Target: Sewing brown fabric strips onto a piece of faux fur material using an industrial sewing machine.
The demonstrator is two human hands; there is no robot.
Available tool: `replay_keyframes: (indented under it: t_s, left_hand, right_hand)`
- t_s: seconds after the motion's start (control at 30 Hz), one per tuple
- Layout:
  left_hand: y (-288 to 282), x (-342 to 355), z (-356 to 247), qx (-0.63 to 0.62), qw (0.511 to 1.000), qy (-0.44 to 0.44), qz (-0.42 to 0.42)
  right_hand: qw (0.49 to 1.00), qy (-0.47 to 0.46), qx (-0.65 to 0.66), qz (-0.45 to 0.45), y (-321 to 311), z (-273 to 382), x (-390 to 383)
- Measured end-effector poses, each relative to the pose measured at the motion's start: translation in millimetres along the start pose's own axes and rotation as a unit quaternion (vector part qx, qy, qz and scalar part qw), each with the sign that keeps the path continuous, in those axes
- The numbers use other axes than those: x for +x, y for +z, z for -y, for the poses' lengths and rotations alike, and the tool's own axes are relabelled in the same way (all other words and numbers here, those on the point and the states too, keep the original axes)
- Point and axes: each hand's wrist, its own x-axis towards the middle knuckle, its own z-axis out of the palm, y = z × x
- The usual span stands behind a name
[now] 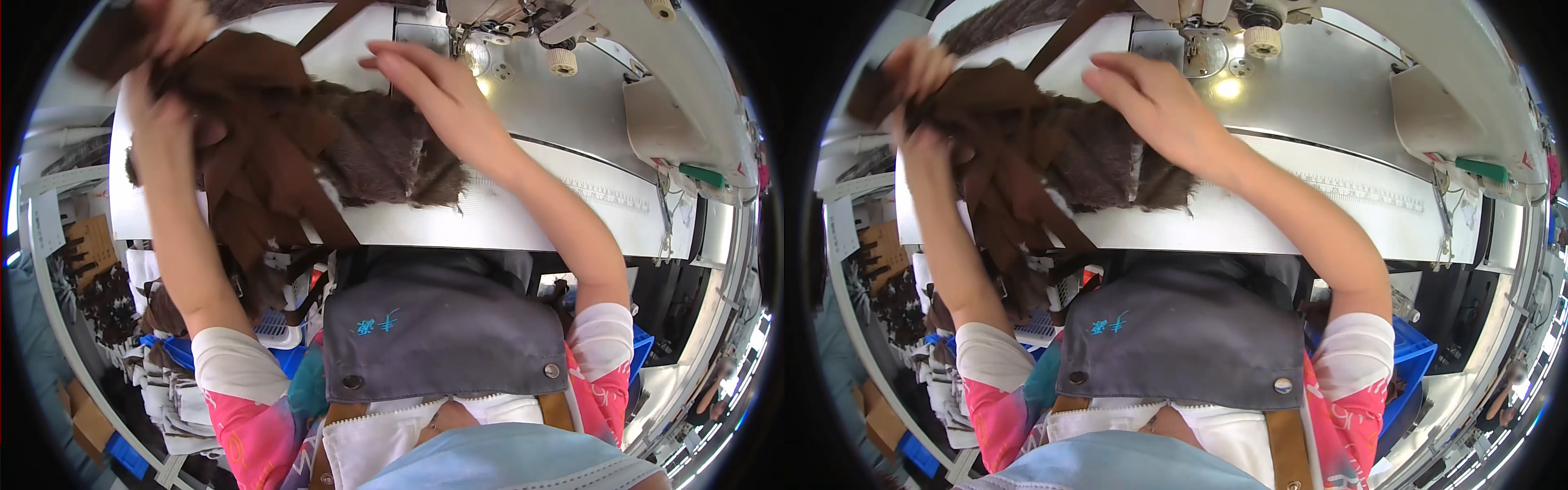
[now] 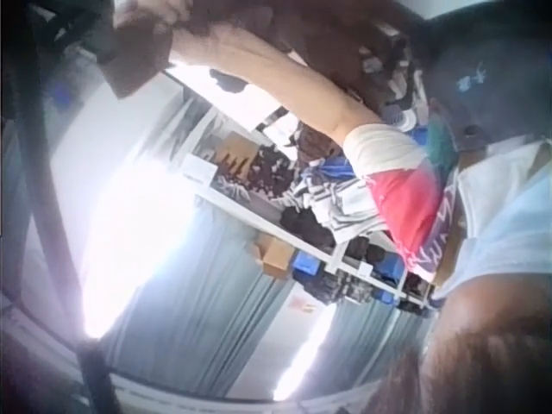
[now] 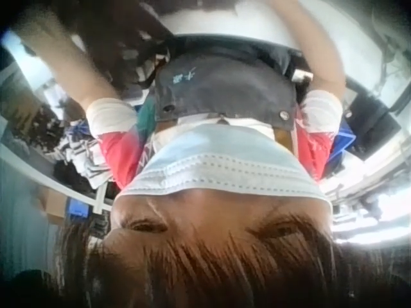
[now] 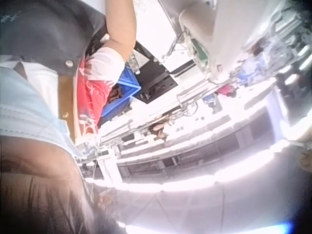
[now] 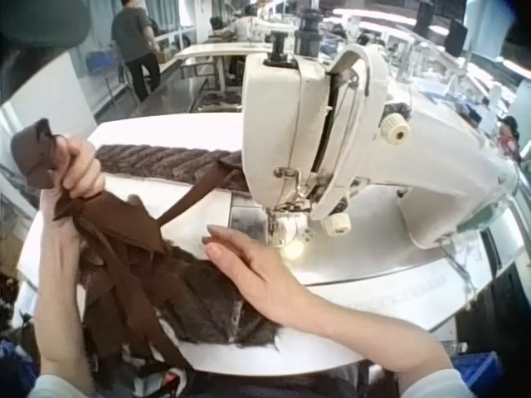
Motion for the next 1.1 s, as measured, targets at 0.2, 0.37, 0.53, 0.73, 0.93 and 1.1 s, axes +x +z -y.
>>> replay_keyframes:
  t_s: [0.2,0.37,0.53,0.73,0.93,1.1]
  left_hand:
    - [75.0,-23.4,54.9,0.724,0.670,-0.115,0.118]
    - [47.2,-25.1,73.0,0.557,0.790,-0.244,0.085]
    - [30.1,-8.9,51.2,0.543,0.827,-0.140,-0.044]
    - [51.9,49.8,96.2,0.722,0.667,-0.063,0.175]
    - [28.7,28.1,129.8,0.783,0.607,0.021,0.137]
    - [106.9,16.5,97.7,0.846,0.499,0.071,0.176]
  right_hand:
    - [0.992,-0.028,-0.123,0.015,-7.2,-11.6,-55.0]
    - [0.995,-0.084,-0.050,-0.028,0.6,-6.4,-55.3]
    - [0.889,-0.155,-0.416,0.113,0.4,-5.1,-70.0]
    - [0.895,-0.133,-0.397,0.155,22.8,9.1,-98.7]
    - [0.926,-0.236,-0.296,0.011,-23.7,5.4,-91.5]
    - [0.884,-0.204,-0.420,0.007,-49.7,-19.7,-56.2]
